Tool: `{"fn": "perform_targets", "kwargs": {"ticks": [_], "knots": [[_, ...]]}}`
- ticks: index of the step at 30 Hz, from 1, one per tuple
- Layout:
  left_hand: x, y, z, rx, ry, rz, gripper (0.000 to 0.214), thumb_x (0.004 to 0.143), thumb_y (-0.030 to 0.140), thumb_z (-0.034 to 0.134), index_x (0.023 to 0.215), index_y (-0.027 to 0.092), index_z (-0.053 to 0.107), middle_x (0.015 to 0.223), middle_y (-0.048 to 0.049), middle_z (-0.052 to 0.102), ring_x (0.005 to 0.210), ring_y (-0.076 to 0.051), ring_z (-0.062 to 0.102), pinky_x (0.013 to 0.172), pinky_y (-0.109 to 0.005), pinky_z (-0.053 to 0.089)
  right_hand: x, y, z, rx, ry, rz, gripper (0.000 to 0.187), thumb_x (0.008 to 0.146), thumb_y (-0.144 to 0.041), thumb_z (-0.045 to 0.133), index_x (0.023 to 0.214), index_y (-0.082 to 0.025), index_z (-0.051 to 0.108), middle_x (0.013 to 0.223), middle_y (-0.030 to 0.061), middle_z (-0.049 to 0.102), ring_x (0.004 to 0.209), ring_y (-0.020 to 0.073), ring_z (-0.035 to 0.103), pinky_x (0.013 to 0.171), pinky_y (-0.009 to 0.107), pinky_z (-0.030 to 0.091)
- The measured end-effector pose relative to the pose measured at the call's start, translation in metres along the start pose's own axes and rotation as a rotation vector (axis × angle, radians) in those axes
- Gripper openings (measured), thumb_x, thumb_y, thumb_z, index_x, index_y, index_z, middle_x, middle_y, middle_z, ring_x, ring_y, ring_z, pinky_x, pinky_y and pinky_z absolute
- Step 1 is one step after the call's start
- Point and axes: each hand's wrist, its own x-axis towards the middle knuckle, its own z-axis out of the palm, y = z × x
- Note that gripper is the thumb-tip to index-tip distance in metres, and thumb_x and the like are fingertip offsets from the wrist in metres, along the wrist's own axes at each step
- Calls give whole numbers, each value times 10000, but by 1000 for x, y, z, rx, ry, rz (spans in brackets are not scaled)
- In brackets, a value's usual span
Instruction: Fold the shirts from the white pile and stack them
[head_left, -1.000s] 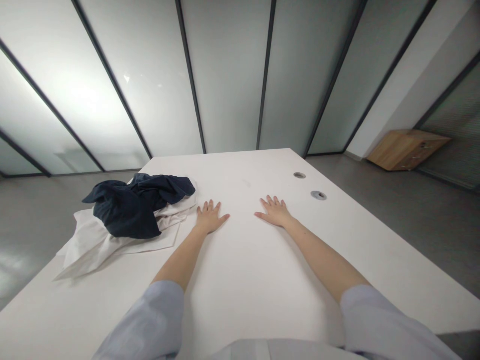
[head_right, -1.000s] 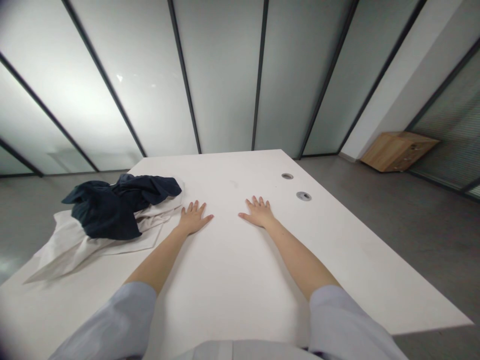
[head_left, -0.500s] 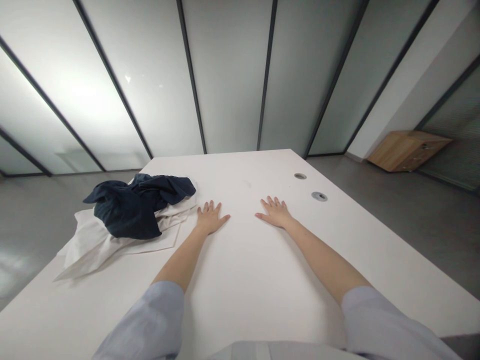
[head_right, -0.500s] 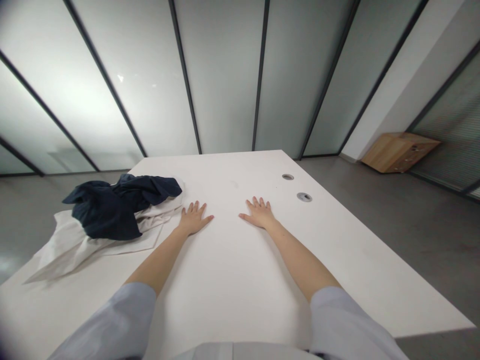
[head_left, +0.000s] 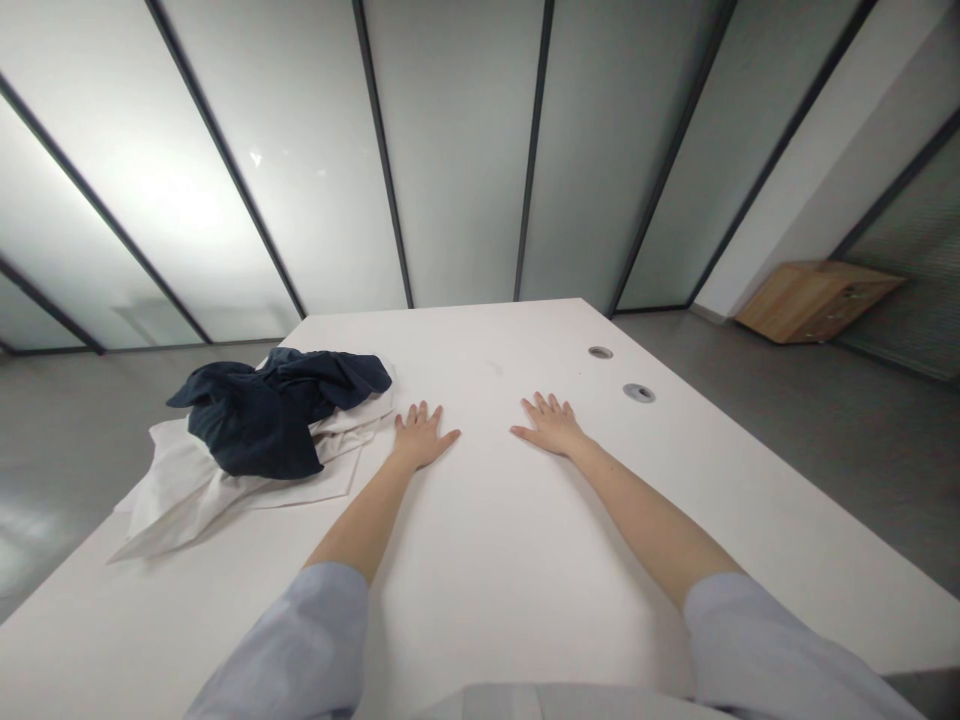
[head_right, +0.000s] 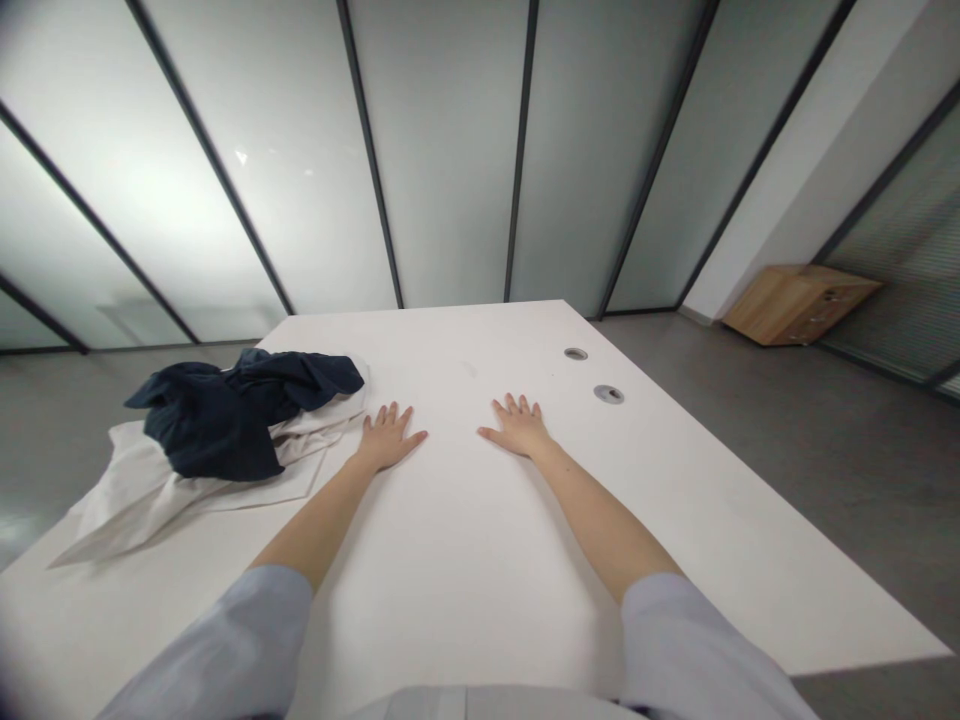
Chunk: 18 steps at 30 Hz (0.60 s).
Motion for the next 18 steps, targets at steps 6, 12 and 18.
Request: {"fn": "perform_targets", "kwargs": {"ticks": [6, 12, 18], "knots": [[-2, 1, -2, -3, 2, -2, 837, 856, 741, 189, 1515, 227, 239, 1581, -149, 170, 1443, -358, 156, 1125, -565, 158, 0, 0, 0, 4, 6, -6, 946, 797, -822, 200, 1529, -223, 198, 1594, 137, 124, 1432, 397, 117, 1118, 577, 119], [-1, 1, -2, -6, -7, -2, 837, 856, 742, 191, 1517, 230, 232, 1582, -144, 169, 1442, -363, 155, 1124, -566, 157, 0, 1, 0, 13, 1, -7, 946, 797, -821, 203, 1529, -222, 198, 1594, 139, 124, 1433, 397, 112, 1119, 574, 119], [0, 1, -1, 14, -1, -5, 823, 861, 735, 200, 1516, 237, 234, 1580, -139, 178, 1439, -362, 168, 1120, -566, 171, 0, 1, 0, 6, 3, -7, 956, 791, -829, 190, 1529, -221, 196, 1595, 136, 118, 1432, 404, 107, 1118, 583, 105]]}}
